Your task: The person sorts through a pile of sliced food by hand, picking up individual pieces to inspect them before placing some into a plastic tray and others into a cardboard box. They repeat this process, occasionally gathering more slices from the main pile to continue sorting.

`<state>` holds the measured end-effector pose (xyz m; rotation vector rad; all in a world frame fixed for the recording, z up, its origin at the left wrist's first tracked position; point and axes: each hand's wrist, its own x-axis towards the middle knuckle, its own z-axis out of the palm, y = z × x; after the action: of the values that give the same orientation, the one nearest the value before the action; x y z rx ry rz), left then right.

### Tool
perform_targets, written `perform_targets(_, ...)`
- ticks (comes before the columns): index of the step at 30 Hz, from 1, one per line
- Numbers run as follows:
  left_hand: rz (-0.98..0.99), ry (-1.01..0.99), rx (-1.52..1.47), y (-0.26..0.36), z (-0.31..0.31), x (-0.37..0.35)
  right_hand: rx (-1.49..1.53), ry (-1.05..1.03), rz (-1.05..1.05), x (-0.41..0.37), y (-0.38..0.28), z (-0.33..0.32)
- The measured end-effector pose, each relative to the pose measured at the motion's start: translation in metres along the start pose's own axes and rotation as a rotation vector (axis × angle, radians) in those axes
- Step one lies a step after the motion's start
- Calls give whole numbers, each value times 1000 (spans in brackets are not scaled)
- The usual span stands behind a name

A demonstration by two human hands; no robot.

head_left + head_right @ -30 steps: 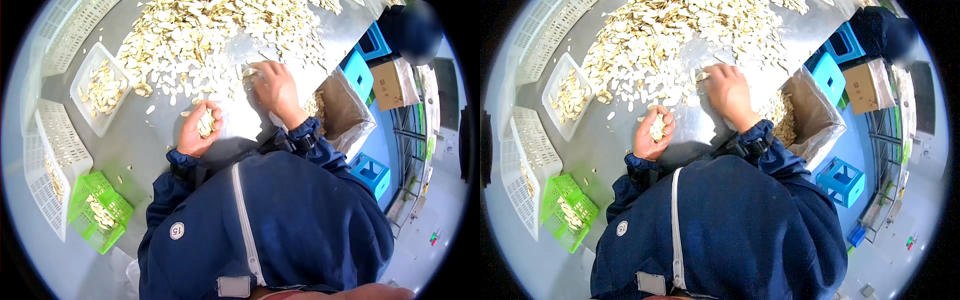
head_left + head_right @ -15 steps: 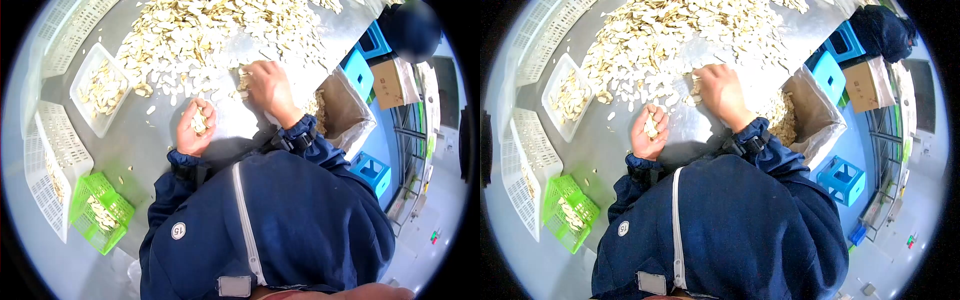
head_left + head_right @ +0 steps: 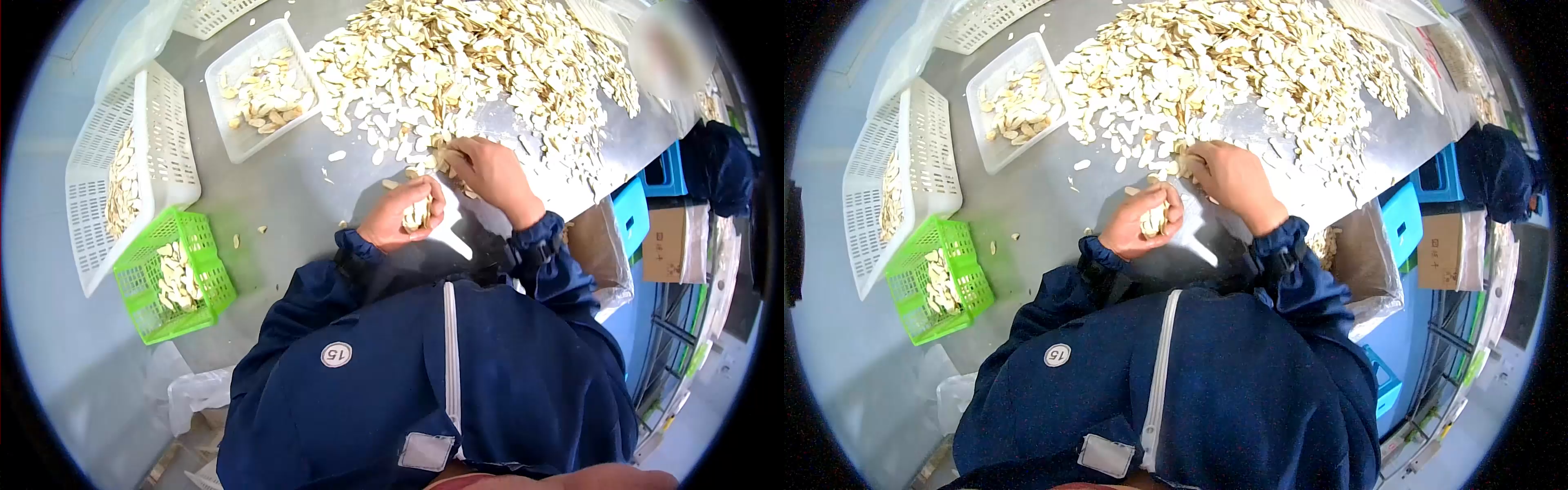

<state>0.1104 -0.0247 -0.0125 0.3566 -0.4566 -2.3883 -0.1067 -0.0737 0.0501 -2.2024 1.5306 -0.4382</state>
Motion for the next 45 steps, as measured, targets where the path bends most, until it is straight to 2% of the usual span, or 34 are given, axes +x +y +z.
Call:
perform_targets(1, -32, -61, 60, 2, 2, 0, -35, -150, 26, 16, -10, -12)
perform_targets(3, -112, -42, 105, 3, 7, -3, 179, -282, 42, 48, -59, -40)
perform_targets(4, -150, -36, 129, 4, 8, -4, 443, -133, -1, 55, -66, -28)
perform_targets(5, -108, 25, 258, 4, 11, -5, 702, 22, -44, 61, -69, -14)
perform_targets(6, -70, 80, 383, 1, 14, -7, 754, 92, -155, 66, -73, -5)
perform_targets(7, -113, 84, 340, 4, 16, -9, 797, 167, -258, 68, -73, -1)
perform_targets(8, -155, 91, 298, 8, 18, -11, 663, 158, -245, 60, -76, -10)
perform_targets(9, -159, 31, 295, 9, 18, -10, 395, 228, -296, 56, -60, 3)
perform_targets(11, -153, -87, 289, 8, 15, -7, 127, 240, -370, 38, -32, 9)
perform_targets(15, -177, -92, 247, -2, 4, -6, -114, 141, -366, -33, 2, 21)
perform_targets(17, -195, -98, 211, 4, 12, -4, -116, 143, -331, -65, 15, 19)
perform_targets(20, -175, -53, 171, 1, 12, -3, -192, 435, -95, -87, 50, 17)
perform_targets(21, -175, -58, 165, 1, 11, -3, -234, 463, 28, -96, 56, 10)
perform_targets(23, -172, -66, 154, 1, 10, -2, -221, 513, 65, -98, 54, -1)
perform_targets(26, -160, -24, 142, 0, 10, -2, -149, 441, -189, -79, 42, 8)
perform_targets(29, -154, -18, 145, 0, 10, -1, -115, 311, -199, -64, 24, 23)
perform_targets(35, -148, 15, 134, 0, 10, -2, -241, 443, 23, -54, 45, 30)
perform_targets(39, -152, 4, 132, 0, 9, -1, -254, 492, 132, -97, 83, 4)
perform_targets(42, -158, 14, 141, 0, 8, -2, -359, 559, 307, -137, 100, -13)
perform_targets(45, -174, 29, 147, -1, 9, 0, -355, 636, 397, -146, 108, -21)
